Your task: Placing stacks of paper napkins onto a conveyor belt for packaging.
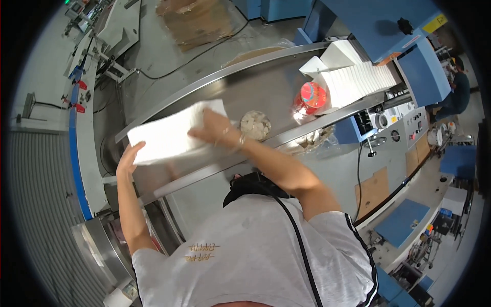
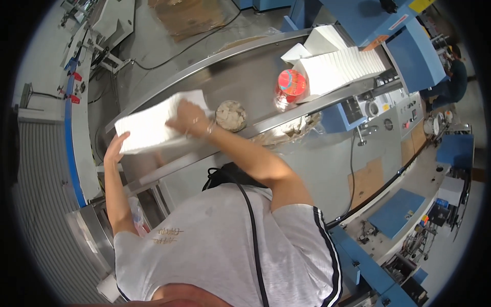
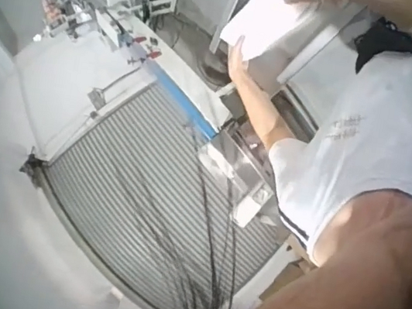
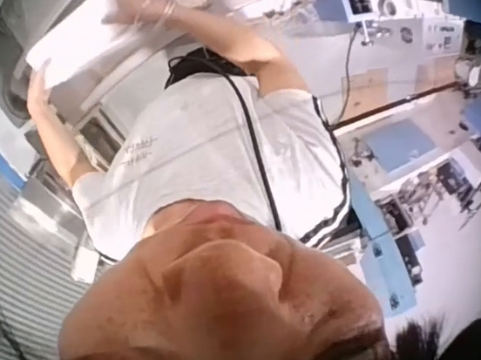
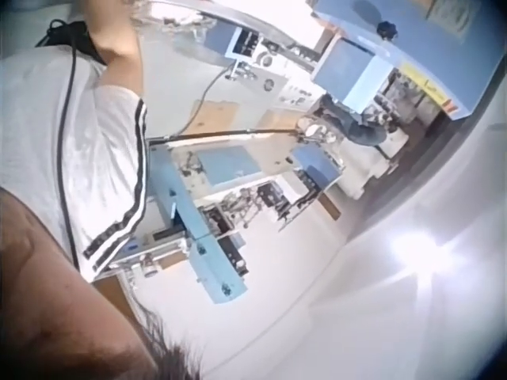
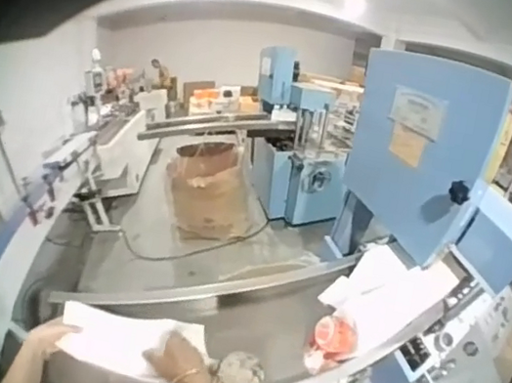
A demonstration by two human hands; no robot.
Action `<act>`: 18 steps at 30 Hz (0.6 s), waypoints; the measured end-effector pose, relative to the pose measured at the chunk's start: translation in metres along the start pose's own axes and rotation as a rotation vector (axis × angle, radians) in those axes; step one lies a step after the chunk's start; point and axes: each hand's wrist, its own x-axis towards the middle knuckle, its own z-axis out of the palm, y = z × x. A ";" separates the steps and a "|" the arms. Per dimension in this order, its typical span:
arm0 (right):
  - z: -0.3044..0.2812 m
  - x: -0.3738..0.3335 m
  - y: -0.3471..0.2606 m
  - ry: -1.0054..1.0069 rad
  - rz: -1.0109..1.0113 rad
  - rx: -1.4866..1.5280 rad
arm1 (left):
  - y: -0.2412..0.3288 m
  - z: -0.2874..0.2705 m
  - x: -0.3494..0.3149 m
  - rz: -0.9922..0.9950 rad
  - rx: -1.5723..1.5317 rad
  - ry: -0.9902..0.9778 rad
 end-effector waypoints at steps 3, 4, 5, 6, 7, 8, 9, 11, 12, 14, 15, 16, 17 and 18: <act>0.023 -0.039 0.010 0.127 -0.007 -0.054 | -0.021 0.011 -0.020 -0.020 -0.043 0.017; 0.022 -0.051 0.019 0.221 -0.046 -0.007 | -0.017 0.031 -0.032 -0.015 -0.079 0.006; 0.016 -0.060 0.026 0.314 -0.089 0.040 | -0.013 0.047 -0.040 -0.014 -0.057 0.039; 0.005 -0.067 0.028 0.311 -0.092 0.040 | -0.010 0.059 -0.045 -0.013 -0.059 0.042; -0.011 -0.073 0.025 0.224 -0.048 0.052 | -0.009 0.070 -0.048 -0.019 -0.041 0.067; -0.023 -0.079 0.025 0.140 0.000 0.063 | -0.008 0.080 -0.050 -0.025 -0.021 0.087; -0.031 -0.079 0.030 0.157 -0.025 0.052 | -0.008 0.089 -0.053 -0.014 -0.033 0.093; -0.050 -0.071 0.043 0.116 -0.036 0.035 | -0.011 0.101 -0.053 -0.004 -0.081 0.071; -0.058 -0.065 0.051 0.074 -0.047 0.017 | -0.012 0.108 -0.054 0.005 -0.131 0.050; -0.074 -0.054 0.066 0.079 -0.080 -0.016 | -0.009 0.126 -0.057 -0.002 -0.160 0.054; -0.086 -0.048 0.069 0.047 -0.069 -0.059 | -0.008 0.136 -0.058 -0.008 -0.194 0.054; -0.100 -0.044 0.068 0.023 -0.057 -0.033 | -0.006 0.145 -0.057 -0.008 -0.194 0.061; -0.109 -0.037 0.078 0.048 -0.054 -0.033 | -0.001 0.158 -0.058 -0.007 -0.155 0.091; -0.117 -0.031 0.086 0.072 -0.050 -0.033 | 0.004 0.169 -0.057 -0.008 -0.116 0.121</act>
